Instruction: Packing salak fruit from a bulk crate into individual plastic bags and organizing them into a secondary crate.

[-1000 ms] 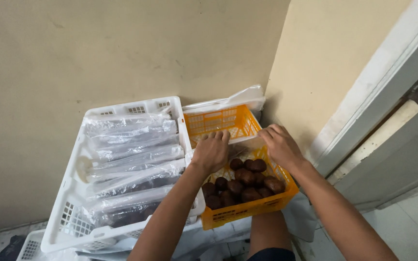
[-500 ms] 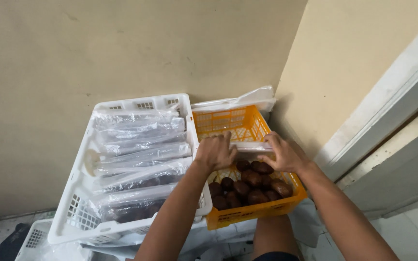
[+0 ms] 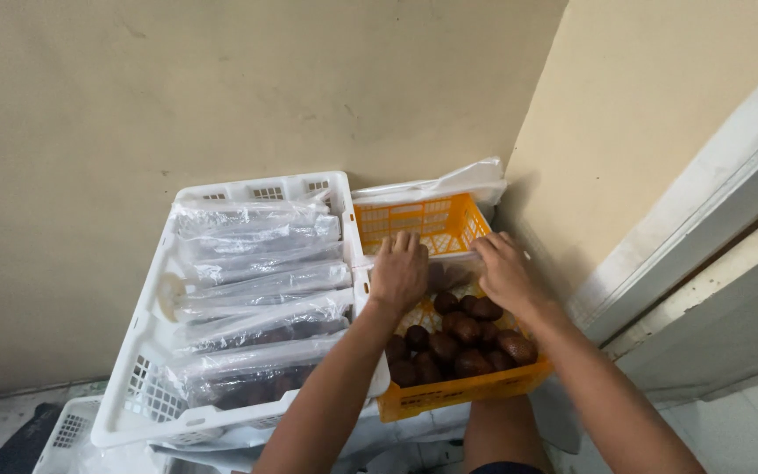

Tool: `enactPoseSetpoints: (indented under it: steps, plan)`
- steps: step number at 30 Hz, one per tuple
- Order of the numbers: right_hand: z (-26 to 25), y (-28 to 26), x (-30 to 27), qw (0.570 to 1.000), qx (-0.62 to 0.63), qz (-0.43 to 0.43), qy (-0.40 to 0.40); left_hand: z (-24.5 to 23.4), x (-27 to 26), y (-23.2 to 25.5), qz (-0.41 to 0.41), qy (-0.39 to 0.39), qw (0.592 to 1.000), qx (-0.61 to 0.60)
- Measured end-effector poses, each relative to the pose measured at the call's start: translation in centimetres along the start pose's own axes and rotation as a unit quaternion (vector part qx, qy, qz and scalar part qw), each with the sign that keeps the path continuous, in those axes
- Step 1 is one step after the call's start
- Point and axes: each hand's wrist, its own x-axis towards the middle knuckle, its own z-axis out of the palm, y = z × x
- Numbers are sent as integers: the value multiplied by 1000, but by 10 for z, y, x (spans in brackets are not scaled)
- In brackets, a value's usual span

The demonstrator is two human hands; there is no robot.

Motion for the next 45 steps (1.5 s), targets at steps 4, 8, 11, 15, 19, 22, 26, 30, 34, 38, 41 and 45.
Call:
enactPoseSetpoints:
  steps: [4, 8, 11, 15, 19, 22, 26, 30, 34, 38, 41, 45]
  plan:
    - [41, 16, -8, 997, 67, 33, 36, 26, -6, 14, -74, 3, 996, -45]
    - [24, -2, -15, 989, 71, 120, -45, -2, -7, 5, -45, -79, 988, -123]
    - [-15, -27, -9, 981, 103, 133, -93, -49, -9, 3, -51, -176, 964, -195]
    - [-16, -31, -9, 986, 81, 117, -92, -42, -5, 3, -76, -255, 939, -217]
    - [-9, -23, -12, 993, 95, 42, -56, -34, -5, 4, -73, -261, 938, -217]
    - [4, -14, -10, 999, 6, -48, 16, -15, -7, 7, -37, -213, 963, -161]
    - [15, -1, -12, 998, -33, -32, 47, -8, -13, 6, 8, 15, 998, -64]
    - [28, 7, -13, 999, 21, -21, 28, 11, -12, 8, -2, 55, 996, -65]
    - [21, -14, -10, 999, 47, -21, 4, 15, -9, 7, -2, -80, 991, -104]
    - [26, -14, -9, 999, 26, -5, -28, -38, 7, -10, -28, -289, 922, -255]
    - [24, -15, -4, 995, 53, 43, -73, -40, 12, -14, -54, -334, 891, -303]
    - [-15, -48, 12, 985, 105, 70, -118, -48, 13, -11, -36, -303, 891, -335]
